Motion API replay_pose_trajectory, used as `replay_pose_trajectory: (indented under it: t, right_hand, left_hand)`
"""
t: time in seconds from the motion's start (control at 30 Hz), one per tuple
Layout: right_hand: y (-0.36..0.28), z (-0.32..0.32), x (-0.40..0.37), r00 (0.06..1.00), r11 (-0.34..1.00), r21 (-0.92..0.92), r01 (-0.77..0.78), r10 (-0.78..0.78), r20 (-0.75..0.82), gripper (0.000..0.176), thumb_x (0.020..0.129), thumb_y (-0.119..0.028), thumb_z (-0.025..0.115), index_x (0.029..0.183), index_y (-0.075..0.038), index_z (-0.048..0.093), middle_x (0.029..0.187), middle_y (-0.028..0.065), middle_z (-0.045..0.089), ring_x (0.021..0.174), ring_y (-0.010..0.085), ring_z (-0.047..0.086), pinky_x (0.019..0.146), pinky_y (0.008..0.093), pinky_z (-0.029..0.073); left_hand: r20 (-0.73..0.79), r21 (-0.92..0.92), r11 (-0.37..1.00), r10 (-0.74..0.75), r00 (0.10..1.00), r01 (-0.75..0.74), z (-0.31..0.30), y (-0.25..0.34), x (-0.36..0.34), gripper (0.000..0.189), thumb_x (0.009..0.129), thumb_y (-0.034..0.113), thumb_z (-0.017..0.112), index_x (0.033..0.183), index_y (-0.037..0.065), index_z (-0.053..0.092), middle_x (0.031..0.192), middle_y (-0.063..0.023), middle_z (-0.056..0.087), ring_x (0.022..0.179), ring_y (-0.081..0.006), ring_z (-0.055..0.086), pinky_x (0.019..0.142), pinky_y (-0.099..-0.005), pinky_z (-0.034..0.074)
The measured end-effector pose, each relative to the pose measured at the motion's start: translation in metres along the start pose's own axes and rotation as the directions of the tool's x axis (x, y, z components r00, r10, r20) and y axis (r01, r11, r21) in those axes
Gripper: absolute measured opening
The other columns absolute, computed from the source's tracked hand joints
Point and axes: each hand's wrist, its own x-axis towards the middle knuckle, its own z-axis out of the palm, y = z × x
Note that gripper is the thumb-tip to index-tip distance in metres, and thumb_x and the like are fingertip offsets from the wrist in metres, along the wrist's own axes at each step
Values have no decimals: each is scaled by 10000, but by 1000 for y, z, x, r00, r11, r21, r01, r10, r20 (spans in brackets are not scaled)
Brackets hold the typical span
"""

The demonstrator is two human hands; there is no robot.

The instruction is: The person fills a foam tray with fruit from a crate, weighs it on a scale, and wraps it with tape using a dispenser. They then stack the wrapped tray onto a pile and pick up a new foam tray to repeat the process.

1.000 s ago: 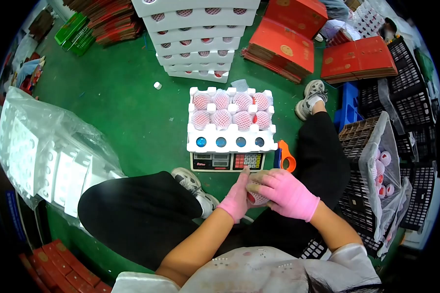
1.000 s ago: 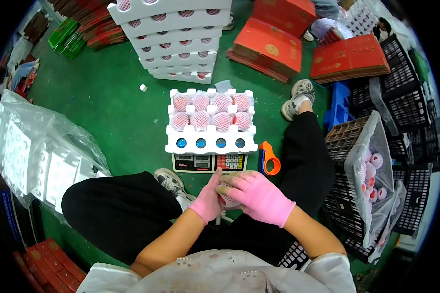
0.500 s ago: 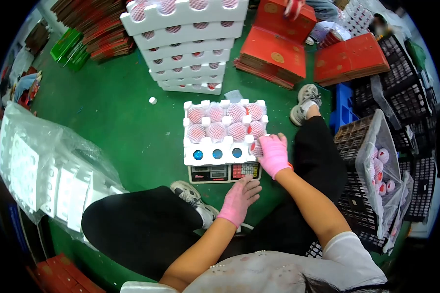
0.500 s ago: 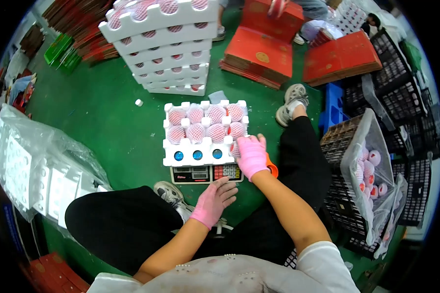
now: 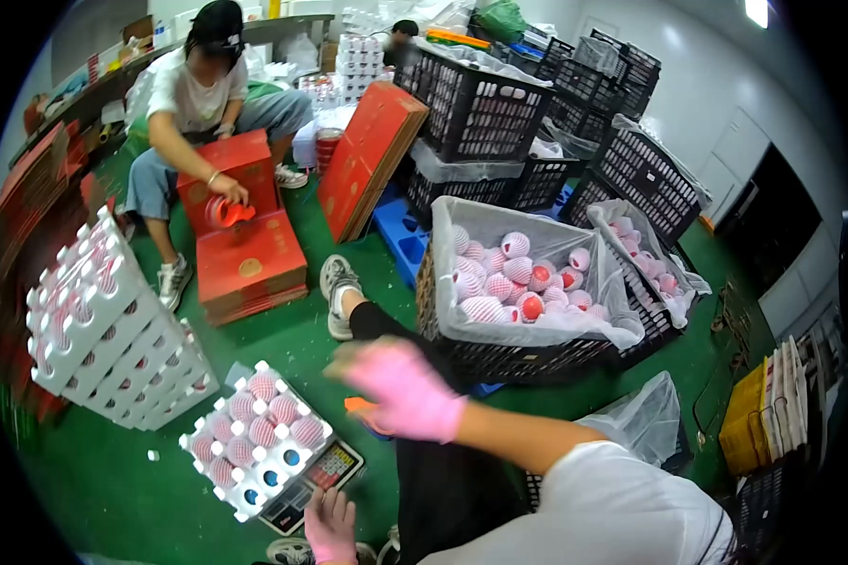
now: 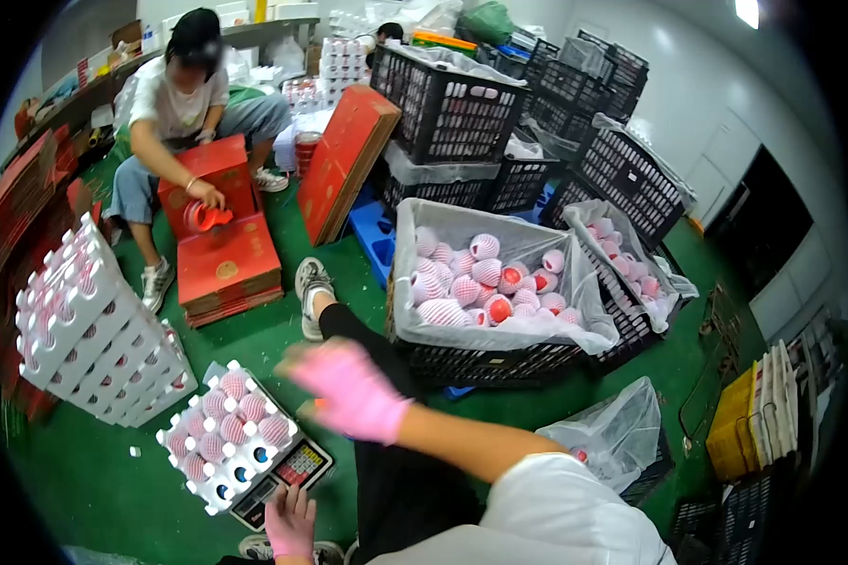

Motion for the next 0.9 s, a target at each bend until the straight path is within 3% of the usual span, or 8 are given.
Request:
replay_pose_trajectory:
  t: [0.17,0.23,0.3,0.43,0.53,0.7,0.8,0.9]
  right_hand:
    - [238,-166,-90,817,727,-415,-547,356,-453,350,733,-177,769,1059,-66,706,1031,165,710,1021,344,675,895,435,546]
    - [336,-206,-155,496,286,-604,-744,842,-213,563,750,-284,777,1283,-135,670,1224,130,700,1128,319,665,957,419,539]
    - [380,-217,-193,123,305,-727,-615,948,294,663,764,-289,745,1405,-223,592,1356,115,650,1185,279,658,979,413,535]
    - [403,-177,-207,29,272,-738,-618,946,324,715,753,-289,739,1438,-216,547,1352,153,646,1214,349,638,997,441,526]
    - [513,-172,-262,86,523,-614,-591,798,596,759,680,-292,800,1400,-206,576,1319,167,654,1196,372,641,985,452,530]
    - [355,-198,-177,376,265,-864,-427,922,96,681,628,-316,840,1258,-160,635,1268,187,657,1170,335,649,955,403,537]
    - [295,-208,-164,552,466,-338,-818,800,-234,708,672,-291,834,1322,-141,596,1277,186,637,1197,306,629,1013,390,501]
    - [180,-182,-138,667,474,675,-565,744,35,800,714,-310,832,1399,-53,510,1274,106,607,1197,212,600,1027,365,485]
  left_hand:
    - [0,-92,993,-72,997,71,14,8,-8,551,993,241,576,1486,16,474,1572,-194,414,1470,-337,362,1205,-496,313]
    - [16,-56,997,-47,999,48,15,9,-5,555,992,256,558,1478,2,478,1571,-185,421,1468,-336,366,1201,-492,321]
    - [-14,-5,1000,-21,1000,21,24,10,-7,544,996,264,557,1468,3,490,1567,-182,429,1466,-337,371,1194,-489,332]
    - [-25,-20,999,-43,999,43,22,3,-5,544,1001,274,556,1476,19,487,1568,-172,433,1467,-335,374,1197,-487,324]
    - [-44,-6,998,-57,997,57,21,-1,0,561,1005,305,560,1484,25,482,1590,-147,418,1472,-325,373,1217,-501,277]
    - [68,-86,996,21,997,-15,-1,-1,4,490,1032,353,471,1424,64,534,1467,-158,523,1308,-344,527,1036,-486,471]
    - [94,41,996,71,993,-75,16,1,-1,511,1034,358,483,1453,66,489,1469,-175,511,1310,-357,522,1046,-500,465]
    - [210,156,977,109,972,-143,58,-3,-22,614,1012,351,553,1515,50,373,1441,-203,511,1304,-382,520,1053,-497,465]
